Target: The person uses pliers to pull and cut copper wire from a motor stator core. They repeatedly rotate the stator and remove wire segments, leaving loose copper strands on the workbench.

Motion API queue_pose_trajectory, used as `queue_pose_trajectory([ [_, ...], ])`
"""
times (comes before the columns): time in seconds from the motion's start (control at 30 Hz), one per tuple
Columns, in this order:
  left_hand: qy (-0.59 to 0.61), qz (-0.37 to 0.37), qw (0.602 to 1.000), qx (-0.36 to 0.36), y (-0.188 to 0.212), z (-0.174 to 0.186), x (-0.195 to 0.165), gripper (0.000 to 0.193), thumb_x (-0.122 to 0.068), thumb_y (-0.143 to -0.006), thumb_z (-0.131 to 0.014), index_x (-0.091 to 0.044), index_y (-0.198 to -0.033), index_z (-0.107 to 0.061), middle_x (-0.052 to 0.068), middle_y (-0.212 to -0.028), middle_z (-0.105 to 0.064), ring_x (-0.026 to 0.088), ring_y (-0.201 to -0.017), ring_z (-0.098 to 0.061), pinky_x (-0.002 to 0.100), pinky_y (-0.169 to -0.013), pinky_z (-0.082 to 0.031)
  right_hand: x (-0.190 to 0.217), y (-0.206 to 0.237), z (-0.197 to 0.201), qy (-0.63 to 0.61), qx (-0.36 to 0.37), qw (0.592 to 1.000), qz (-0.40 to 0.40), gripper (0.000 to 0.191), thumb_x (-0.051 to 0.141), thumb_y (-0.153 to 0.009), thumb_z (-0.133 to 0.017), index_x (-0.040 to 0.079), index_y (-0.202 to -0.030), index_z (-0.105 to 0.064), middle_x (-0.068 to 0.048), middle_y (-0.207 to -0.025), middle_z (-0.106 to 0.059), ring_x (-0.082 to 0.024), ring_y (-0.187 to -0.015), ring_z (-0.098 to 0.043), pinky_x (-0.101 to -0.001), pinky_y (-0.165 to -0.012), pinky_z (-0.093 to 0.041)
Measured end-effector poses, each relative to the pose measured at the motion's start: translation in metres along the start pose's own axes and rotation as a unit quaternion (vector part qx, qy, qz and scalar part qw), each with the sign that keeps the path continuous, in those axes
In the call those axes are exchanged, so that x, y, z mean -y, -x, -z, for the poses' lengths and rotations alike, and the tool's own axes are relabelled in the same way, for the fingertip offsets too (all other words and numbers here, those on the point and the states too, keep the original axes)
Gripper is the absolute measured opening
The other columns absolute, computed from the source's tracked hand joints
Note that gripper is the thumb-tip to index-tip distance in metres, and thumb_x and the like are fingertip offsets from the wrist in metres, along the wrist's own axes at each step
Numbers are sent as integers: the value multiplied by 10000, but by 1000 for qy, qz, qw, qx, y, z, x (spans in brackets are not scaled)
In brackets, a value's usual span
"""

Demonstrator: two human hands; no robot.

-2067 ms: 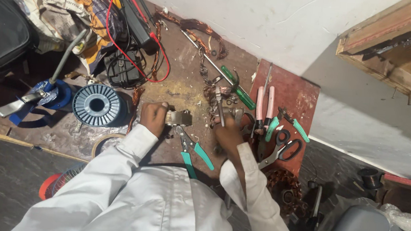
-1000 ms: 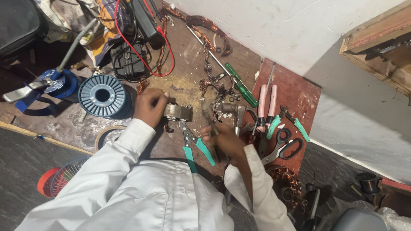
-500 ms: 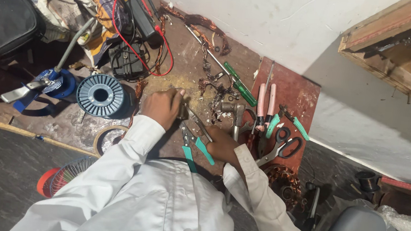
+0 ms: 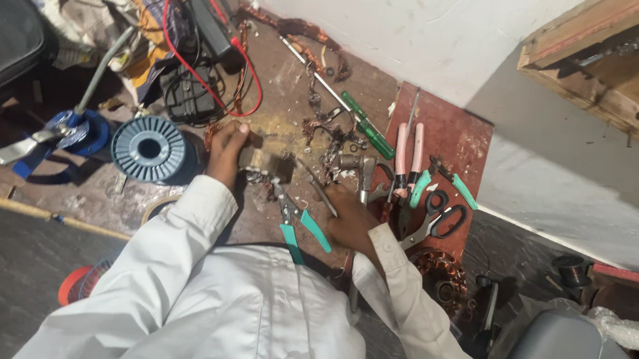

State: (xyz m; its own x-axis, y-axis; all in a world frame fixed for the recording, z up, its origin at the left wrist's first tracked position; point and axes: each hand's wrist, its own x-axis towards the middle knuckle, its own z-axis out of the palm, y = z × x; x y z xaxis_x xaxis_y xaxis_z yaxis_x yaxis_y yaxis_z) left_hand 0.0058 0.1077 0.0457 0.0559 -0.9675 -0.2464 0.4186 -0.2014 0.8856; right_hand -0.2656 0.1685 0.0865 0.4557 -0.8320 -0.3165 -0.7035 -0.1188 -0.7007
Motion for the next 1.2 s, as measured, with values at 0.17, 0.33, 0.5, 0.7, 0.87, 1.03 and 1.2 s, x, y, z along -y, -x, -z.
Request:
queue_pose_trajectory([
  [0.17,-69,11,992,108,-4,-4,-18,368,-409,-977,-626,-51,-893,-639,72,-880,-712,166,-862,-668,309,-838,-497,-8,-2,-7,91,21,995,-21,362,-40,-690,-536,-87,-1048,-565,-281,-1083,-563,-480,-1073,-539,-535,-923,-425],
  [0.33,-2,25,995,92,-9,3,-22,420,-447,-1003,-611,-38,-915,-658,61,-869,-669,167,-857,-637,309,-796,-482,2,0,-17,162,-36,986,-26,434,-20,-710,-564,-53,-1142,-582,-248,-1149,-549,-441,-1147,-512,-528,-973,-409],
  [0.5,-145,-34,984,103,-14,12,-22,402,-398,-1009,-633,-26,-863,-671,6,-801,-623,94,-793,-557,275,-726,-431,23,5,-29,275,-134,952,-4,432,25,-753,-620,-9,-1183,-602,-225,-1194,-531,-427,-1206,-490,-584,-988,-387],
  [0.7,-270,-47,959,70,-13,15,-24,410,-325,-1027,-673,13,-796,-651,9,-651,-508,83,-653,-441,294,-590,-361,39,1,-26,240,-98,960,-102,434,41,-742,-636,1,-1172,-583,-207,-1279,-517,-404,-1240,-479,-572,-988,-409],
  [0.87,-271,-79,959,10,-10,21,-25,386,-319,-1021,-649,16,-839,-701,12,-680,-610,85,-657,-515,292,-609,-420,51,7,-32,252,-18,954,-160,450,88,-726,-675,-10,-1154,-574,-201,-1254,-515,-397,-1230,-478,-597,-925,-419],
  [1.03,-300,-254,919,-39,4,12,-19,362,-305,-1086,-600,10,-936,-692,117,-876,-694,215,-812,-661,365,-756,-512,26,3,-52,136,-16,983,-121,276,73,-767,-624,-38,-1019,-610,-254,-1161,-574,-448,-1113,-547,-545,-922,-447],
  [1.2,-463,-263,846,25,10,-14,-16,376,-367,-1035,-613,-22,-915,-702,185,-830,-705,368,-778,-677,460,-760,-504,-11,-19,-48,68,-40,996,-29,360,-1,-707,-561,-68,-1056,-619,-290,-1051,-618,-478,-1031,-592,-498,-911,-464],
])
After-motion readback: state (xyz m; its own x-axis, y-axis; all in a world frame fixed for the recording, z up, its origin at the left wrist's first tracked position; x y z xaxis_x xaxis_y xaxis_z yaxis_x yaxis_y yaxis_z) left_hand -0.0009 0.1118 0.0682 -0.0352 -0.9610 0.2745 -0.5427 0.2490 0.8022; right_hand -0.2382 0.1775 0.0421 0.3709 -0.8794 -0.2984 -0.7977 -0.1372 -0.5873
